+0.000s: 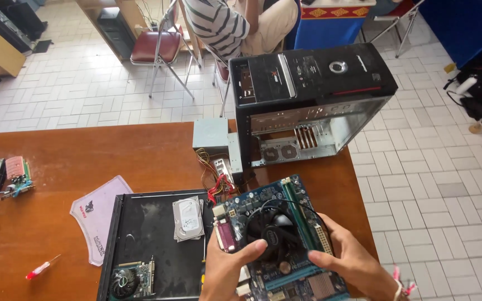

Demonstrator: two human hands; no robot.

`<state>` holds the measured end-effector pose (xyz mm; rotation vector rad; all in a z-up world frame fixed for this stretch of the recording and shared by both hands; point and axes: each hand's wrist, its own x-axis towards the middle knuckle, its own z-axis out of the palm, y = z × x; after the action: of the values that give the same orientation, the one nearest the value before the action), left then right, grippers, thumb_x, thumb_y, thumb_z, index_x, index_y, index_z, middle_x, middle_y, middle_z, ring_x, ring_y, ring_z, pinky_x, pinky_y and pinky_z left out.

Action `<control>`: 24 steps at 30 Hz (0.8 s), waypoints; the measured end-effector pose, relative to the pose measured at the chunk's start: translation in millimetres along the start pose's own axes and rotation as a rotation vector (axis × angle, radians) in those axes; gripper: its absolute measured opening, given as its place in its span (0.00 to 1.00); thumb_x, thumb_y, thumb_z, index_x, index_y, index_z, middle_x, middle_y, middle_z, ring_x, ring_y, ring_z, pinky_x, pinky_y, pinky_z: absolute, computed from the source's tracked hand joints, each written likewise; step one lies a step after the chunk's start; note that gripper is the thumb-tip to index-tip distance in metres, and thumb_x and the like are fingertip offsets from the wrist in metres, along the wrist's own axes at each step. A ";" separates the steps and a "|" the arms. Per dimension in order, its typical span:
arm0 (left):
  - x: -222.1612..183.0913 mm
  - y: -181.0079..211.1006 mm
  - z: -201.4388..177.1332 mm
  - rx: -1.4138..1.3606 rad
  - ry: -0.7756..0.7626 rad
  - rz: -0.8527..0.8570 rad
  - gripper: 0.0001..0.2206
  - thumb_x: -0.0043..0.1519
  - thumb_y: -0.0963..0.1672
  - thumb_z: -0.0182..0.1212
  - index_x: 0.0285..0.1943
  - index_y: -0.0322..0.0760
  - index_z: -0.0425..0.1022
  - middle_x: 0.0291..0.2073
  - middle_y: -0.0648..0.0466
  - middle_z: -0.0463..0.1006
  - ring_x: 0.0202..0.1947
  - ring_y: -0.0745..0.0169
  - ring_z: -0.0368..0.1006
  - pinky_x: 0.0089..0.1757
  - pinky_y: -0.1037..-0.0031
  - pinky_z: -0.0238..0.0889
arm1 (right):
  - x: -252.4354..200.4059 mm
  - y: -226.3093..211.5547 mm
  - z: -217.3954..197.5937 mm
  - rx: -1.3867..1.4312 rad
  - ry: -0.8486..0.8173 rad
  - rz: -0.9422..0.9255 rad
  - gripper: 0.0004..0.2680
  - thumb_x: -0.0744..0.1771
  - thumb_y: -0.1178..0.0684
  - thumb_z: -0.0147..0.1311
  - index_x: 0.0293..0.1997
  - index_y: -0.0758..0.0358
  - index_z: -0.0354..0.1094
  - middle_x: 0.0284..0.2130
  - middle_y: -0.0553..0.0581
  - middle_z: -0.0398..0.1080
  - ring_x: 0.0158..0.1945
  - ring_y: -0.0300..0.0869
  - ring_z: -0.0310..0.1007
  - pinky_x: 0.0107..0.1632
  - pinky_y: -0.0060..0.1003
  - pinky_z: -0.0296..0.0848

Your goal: Installing a CPU cooler onto a motherboard and inspecting the assembly on a workbench.

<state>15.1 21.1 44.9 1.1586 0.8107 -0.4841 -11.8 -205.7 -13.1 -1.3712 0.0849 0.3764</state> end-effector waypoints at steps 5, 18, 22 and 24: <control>-3.6 5.1 1.1 0.070 0.055 0.016 0.39 0.40 0.36 0.76 0.68 0.40 0.72 0.57 0.46 0.83 0.58 0.50 0.77 0.59 0.61 0.69 | -3.9 4.4 20.7 0.076 0.222 0.251 0.28 0.57 0.55 0.66 0.64 0.66 0.63 0.45 0.69 0.81 0.43 0.53 0.83 0.43 0.48 0.85; 37.8 -37.4 -13.2 -0.026 0.133 0.148 0.44 0.33 0.36 0.78 0.67 0.34 0.71 0.58 0.42 0.80 0.61 0.41 0.76 0.59 0.50 0.75 | -15.4 6.6 32.6 -0.605 0.462 -0.158 0.33 0.57 0.43 0.70 0.68 0.52 0.59 0.55 0.52 0.74 0.53 0.39 0.76 0.57 0.35 0.77; 46.9 -36.6 -9.1 -0.209 0.250 0.208 0.45 0.36 0.38 0.72 0.71 0.36 0.65 0.62 0.40 0.75 0.64 0.31 0.71 0.63 0.42 0.71 | -20.8 21.7 58.4 -1.118 0.995 -0.812 0.14 0.61 0.45 0.71 0.45 0.49 0.72 0.46 0.52 0.66 0.51 0.48 0.72 0.58 0.42 0.71; 38.2 -27.5 1.1 -0.209 0.244 0.209 0.45 0.36 0.38 0.72 0.71 0.36 0.66 0.62 0.40 0.75 0.64 0.31 0.72 0.62 0.42 0.71 | -14.8 20.7 69.3 -1.123 0.993 -0.813 0.14 0.61 0.45 0.71 0.46 0.49 0.72 0.46 0.51 0.66 0.51 0.48 0.71 0.58 0.42 0.70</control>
<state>20.0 13.0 -1.3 1.1044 0.9146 -0.0820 -43.0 -138.8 -14.3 -2.4173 0.1268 -1.1399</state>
